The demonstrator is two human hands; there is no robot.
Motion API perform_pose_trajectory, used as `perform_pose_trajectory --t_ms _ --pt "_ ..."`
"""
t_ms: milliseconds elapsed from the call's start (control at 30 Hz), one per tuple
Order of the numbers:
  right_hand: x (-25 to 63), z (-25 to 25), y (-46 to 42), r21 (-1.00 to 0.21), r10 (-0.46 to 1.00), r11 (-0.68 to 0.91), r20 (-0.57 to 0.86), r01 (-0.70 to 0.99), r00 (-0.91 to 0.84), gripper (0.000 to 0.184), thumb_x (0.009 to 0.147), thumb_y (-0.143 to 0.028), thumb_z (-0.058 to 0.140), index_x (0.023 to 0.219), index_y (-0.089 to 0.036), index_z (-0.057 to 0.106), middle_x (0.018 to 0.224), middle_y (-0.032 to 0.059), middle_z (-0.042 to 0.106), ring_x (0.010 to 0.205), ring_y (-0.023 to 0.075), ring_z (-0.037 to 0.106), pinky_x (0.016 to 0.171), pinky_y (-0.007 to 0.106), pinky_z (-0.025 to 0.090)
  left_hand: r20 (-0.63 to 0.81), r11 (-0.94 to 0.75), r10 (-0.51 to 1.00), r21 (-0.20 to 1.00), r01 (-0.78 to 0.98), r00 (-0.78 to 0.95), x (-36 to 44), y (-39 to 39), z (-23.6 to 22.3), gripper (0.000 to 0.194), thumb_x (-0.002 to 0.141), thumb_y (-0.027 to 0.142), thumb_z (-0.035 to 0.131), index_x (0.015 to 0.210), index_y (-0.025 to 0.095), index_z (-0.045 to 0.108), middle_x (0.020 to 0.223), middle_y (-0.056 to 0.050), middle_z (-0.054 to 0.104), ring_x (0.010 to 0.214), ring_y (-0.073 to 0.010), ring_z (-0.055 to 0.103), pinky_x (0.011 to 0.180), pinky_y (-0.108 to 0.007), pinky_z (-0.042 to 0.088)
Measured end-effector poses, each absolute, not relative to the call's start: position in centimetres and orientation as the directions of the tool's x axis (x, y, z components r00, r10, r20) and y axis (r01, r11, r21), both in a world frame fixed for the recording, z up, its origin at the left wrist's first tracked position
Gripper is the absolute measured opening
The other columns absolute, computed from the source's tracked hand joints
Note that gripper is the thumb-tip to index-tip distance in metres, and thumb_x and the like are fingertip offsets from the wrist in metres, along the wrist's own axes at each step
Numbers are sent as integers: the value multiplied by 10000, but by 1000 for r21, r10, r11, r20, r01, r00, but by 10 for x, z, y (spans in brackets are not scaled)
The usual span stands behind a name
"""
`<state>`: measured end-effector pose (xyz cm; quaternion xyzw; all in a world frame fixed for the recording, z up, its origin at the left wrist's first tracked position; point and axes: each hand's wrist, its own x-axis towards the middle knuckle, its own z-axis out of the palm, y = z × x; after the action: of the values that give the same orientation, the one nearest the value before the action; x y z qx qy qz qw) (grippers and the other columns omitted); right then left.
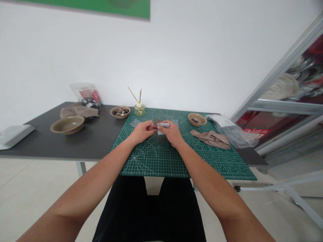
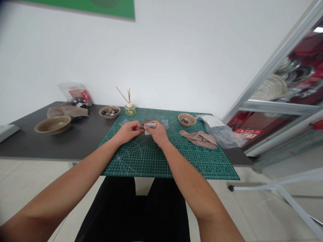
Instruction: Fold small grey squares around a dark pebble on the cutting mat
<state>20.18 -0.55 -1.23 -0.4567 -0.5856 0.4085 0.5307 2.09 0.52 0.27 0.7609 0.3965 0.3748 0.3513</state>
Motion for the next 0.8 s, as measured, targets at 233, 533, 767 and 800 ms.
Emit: perform_pose_trajectory --t_ms 233,533,767,800 --pt "200 -7 -10 -986 985 167 167 -14 -46 379 593 -441 817 828 -175 684 688 -21 648 616 122 552 619 267 433 309 -471 845 817 332 437 18 12 -6 159 779 317 621 731 190 539 655 32 542 630 -123 493 610 -250 373" --pt "202 -3 -12 -985 985 169 170 45 13 340 607 -448 804 783 -188 672 645 -28 623 576 116 517 557 251 383 305 -471 848 809 352 434 19 8 -1 179 791 328 623 726 189 530 636 44 511 607 -113 451 599 -246 338" --pt "203 -4 -12 -964 974 226 225 137 -26 317 648 -464 778 795 -192 708 665 -25 640 604 121 528 585 255 383 318 -496 840 778 385 439 17 8 1 172 797 310 610 708 188 526 622 54 457 602 -107 410 584 -239 311" --pt "202 -4 -12 -965 974 225 224 135 -27 315 650 -463 776 797 -191 712 668 -23 642 607 121 530 587 254 384 318 -496 839 780 383 441 17 8 1 174 797 308 608 704 188 523 623 54 455 603 -106 409 584 -238 310"
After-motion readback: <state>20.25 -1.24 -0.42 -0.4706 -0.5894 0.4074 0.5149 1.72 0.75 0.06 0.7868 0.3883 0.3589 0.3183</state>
